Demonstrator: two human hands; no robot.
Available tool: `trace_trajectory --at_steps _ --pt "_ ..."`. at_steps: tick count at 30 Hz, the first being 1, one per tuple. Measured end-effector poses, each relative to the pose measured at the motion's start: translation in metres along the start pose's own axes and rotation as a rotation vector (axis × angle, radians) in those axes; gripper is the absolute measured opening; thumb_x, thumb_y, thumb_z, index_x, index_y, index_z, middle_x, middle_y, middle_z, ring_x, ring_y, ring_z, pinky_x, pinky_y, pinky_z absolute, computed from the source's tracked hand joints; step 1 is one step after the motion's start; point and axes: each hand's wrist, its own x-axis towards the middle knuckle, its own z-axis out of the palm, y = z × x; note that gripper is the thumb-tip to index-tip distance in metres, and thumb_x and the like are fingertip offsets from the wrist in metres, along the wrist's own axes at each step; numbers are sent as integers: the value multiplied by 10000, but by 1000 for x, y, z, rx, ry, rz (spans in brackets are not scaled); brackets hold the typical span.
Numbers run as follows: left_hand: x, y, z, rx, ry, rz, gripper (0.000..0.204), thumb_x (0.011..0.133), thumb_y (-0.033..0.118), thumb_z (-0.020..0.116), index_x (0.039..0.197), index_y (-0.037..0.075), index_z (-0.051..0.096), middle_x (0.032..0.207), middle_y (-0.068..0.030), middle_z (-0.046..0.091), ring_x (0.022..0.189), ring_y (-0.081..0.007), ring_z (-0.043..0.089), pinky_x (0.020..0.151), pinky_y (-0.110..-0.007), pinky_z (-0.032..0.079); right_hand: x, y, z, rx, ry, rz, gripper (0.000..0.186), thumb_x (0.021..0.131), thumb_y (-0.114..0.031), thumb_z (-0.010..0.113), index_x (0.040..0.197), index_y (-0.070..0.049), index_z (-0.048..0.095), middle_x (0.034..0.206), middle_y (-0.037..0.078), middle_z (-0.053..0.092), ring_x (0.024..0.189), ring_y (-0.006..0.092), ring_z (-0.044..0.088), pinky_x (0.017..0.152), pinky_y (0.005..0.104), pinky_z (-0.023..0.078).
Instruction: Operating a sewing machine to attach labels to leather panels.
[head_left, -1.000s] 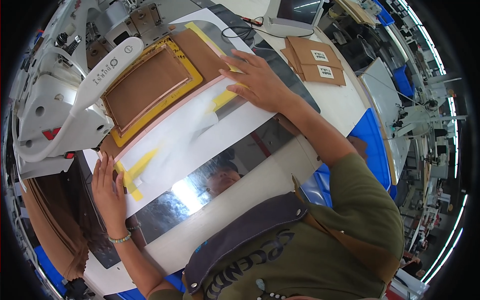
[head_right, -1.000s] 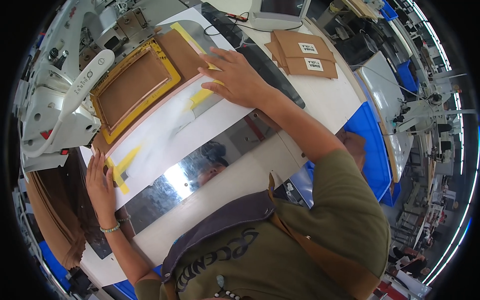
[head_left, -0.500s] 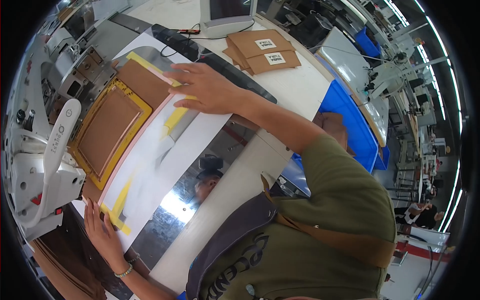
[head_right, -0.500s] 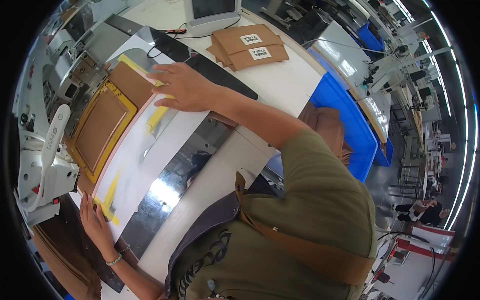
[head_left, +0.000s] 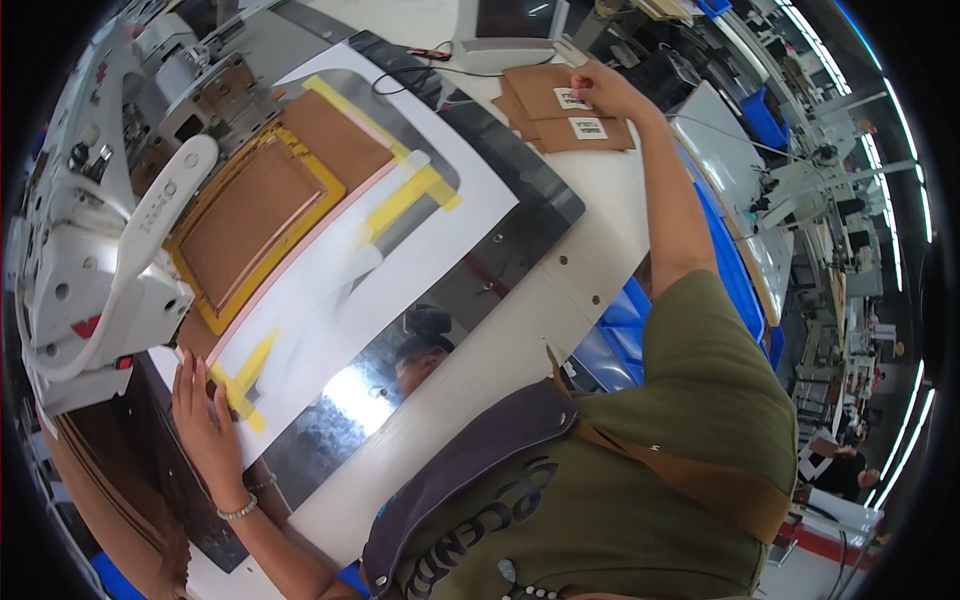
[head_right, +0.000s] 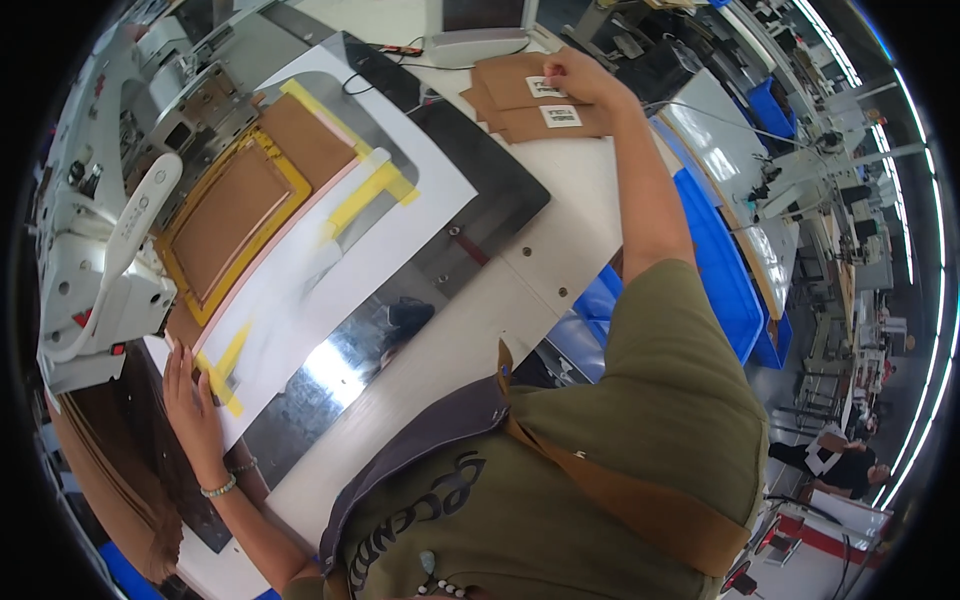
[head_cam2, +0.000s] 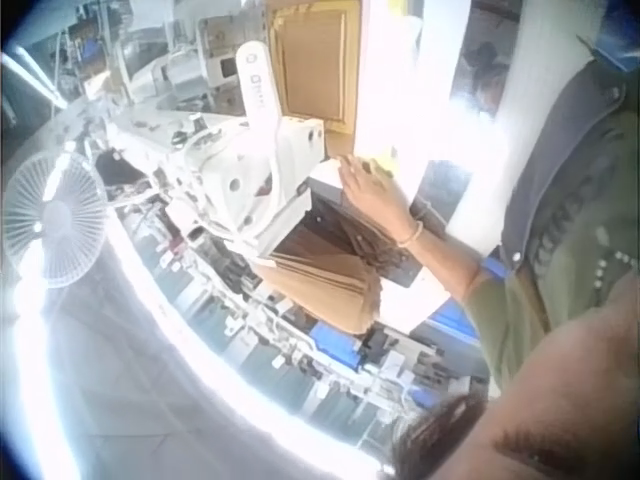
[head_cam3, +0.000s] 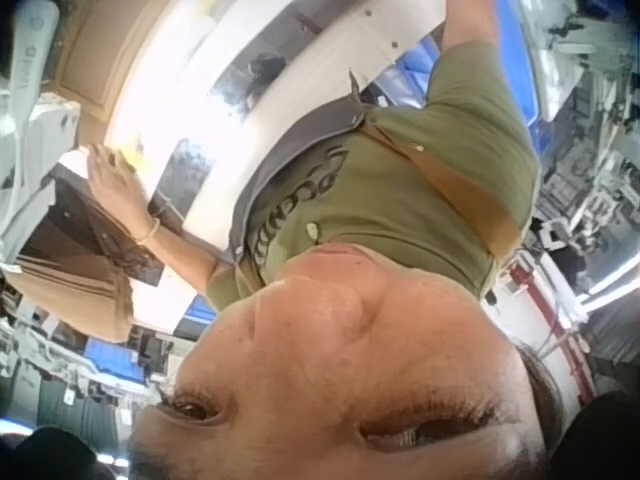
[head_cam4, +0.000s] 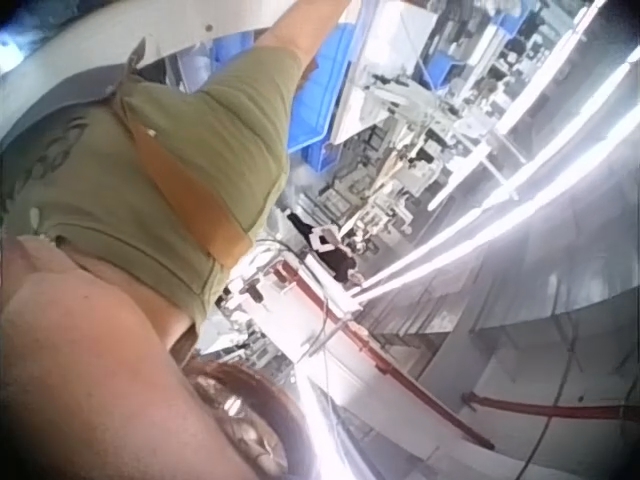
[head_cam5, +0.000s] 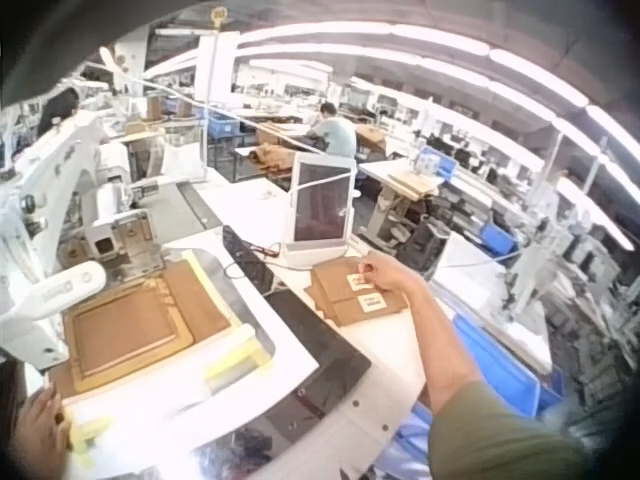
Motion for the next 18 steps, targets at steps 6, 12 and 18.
trace_trajectory --at_steps 6,12,18 --pt "12 12 -19 -112 35 25 457 1015 111 692 1462 28 648 1579 -145 595 1440 -374 557 1207 -462 428 -11 -162 -45 606 -198 -61 105 1015 -185 711 1060 -90 721 922 -24 652 900 122 636 804 292 504" --pt "34 3 -26 27 -44 63 443 1066 167 636 1491 41 627 1527 -191 619 1468 -400 514 1205 -497 433 34 -329 53 129 41 -681 268 1037 -175 673 1282 -127 772 1011 24 709 992 188 687 907 353 547" --pt "65 -16 -3 -80 -14 97 381 1099 170 558 1402 -36 660 1422 -263 640 1455 -467 479 1205 -534 391 66 -429 143 -81 168 -844 292 908 -16 666 1087 -167 841 1176 69 758 1070 308 734 858 440 621"
